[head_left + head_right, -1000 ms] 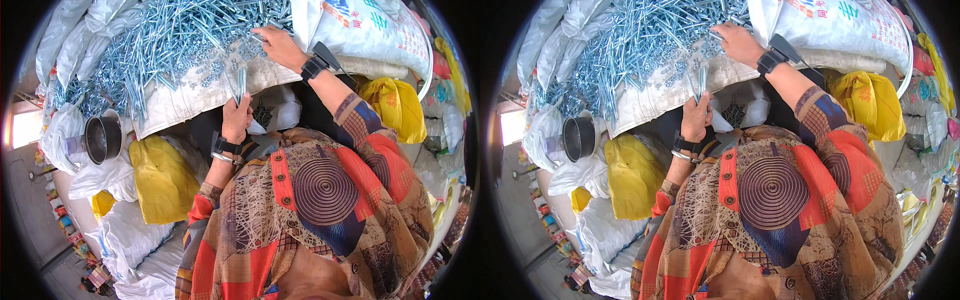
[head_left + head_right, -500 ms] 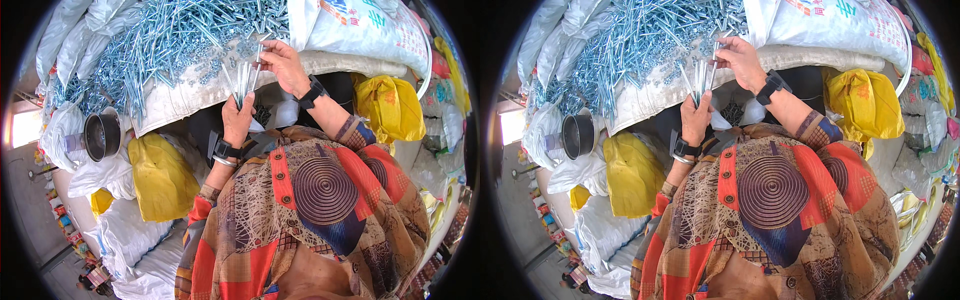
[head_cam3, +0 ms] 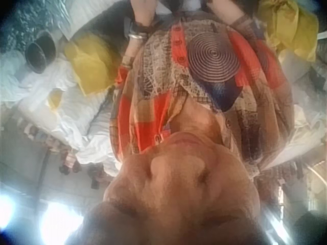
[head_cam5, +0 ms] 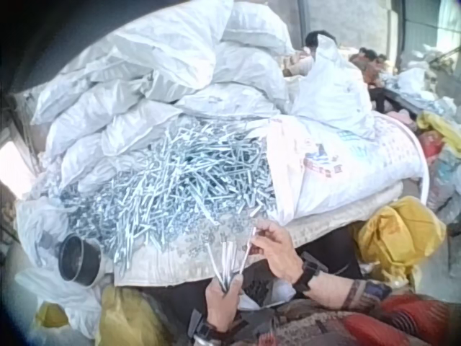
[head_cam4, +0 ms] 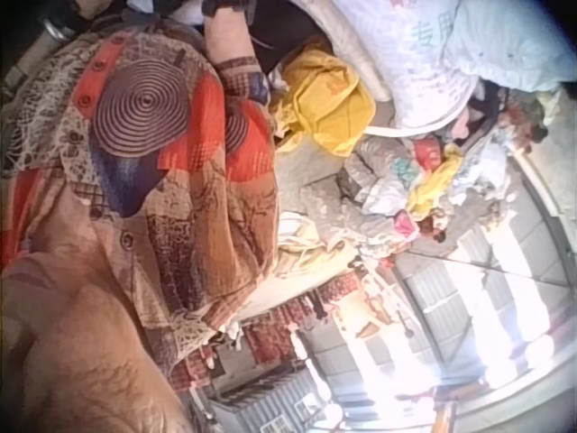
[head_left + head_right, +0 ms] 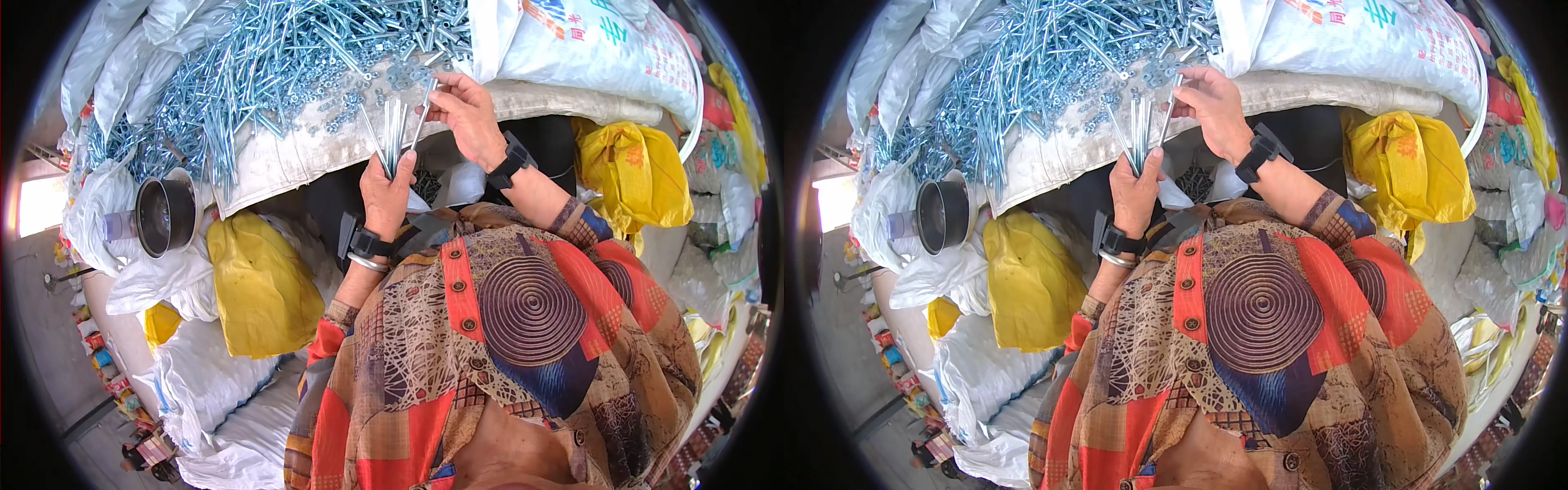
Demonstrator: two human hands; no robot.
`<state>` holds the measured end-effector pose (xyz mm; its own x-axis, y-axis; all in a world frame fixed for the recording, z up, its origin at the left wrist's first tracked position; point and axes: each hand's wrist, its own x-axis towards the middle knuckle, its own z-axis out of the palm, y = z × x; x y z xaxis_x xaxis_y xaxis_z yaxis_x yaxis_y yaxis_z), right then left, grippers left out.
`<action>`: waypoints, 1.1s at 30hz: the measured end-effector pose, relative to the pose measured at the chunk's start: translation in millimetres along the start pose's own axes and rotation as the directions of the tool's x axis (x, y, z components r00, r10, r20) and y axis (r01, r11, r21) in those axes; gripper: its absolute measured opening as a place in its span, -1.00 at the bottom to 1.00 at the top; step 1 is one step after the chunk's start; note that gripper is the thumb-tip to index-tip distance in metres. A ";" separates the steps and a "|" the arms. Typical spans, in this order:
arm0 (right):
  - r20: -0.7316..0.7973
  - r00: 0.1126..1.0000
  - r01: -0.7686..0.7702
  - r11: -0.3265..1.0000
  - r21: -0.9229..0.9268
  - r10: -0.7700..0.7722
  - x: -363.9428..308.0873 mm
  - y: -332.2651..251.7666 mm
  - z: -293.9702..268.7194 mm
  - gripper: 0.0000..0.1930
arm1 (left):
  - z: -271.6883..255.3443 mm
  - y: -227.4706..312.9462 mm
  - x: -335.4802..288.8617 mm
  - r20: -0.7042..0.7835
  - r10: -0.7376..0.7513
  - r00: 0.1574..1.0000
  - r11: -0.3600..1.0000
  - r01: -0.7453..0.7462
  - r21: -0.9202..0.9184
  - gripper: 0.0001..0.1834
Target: Manually sorting and organizing metal pins or fasteners from a large pile into smaller groups.
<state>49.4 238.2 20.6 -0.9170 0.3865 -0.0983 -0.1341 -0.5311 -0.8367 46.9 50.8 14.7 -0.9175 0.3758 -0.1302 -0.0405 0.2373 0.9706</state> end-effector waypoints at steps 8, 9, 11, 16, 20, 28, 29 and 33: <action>0.119 0.993 0.039 0.980 -0.196 -0.016 -25.0 28.1 8.9 -0.63 | -2.7 -6.5 2.6 -0.092 -0.045 0.995 0.993 0.034 -0.111 -0.68; 0.166 0.985 0.002 0.966 -0.259 0.043 -26.6 26.1 12.1 -0.59 | -5.3 -9.9 4.2 -0.092 -0.094 0.991 0.978 0.075 -0.193 -0.68; 0.228 0.968 -0.006 0.918 -0.397 0.105 -23.1 21.3 15.8 -0.62 | -12.3 -19.9 11.3 -0.134 -0.086 0.987 0.971 0.053 -0.234 -0.71; 0.378 0.887 0.457 0.388 -0.801 -0.264 43.0 2.5 -10.7 -0.83 | -38.7 -13.3 25.1 -0.225 -0.101 0.969 0.941 0.020 -0.339 -0.73; 0.547 0.784 0.583 0.046 -0.811 -0.294 64.9 5.3 -14.6 -0.85 | -57.3 -25.2 32.3 -0.254 -0.045 0.966 0.956 -0.032 -0.291 -0.71; 0.527 0.825 0.549 0.065 -0.833 -0.206 67.9 6.6 -12.0 -0.91 | -59.7 -38.4 36.1 -0.196 -0.072 0.978 0.927 -0.006 -0.374 -0.73; 0.502 0.847 0.526 0.142 -0.838 -0.174 69.3 5.1 -4.3 -0.90 | -60.3 -39.7 36.2 -0.171 -0.058 0.984 0.922 -0.013 -0.386 -0.73; 0.502 0.865 0.450 0.436 -0.779 0.004 66.4 8.0 21.5 -0.87 | -60.5 -38.8 35.0 -0.142 -0.050 0.989 0.917 -0.010 -0.399 -0.75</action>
<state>-20.7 243.4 19.0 -0.9822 -0.0465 0.1820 -0.1786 0.5305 -0.8287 -7.6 0.5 -15.3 -0.9611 0.2325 -0.1490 -0.1855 -0.1440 0.9720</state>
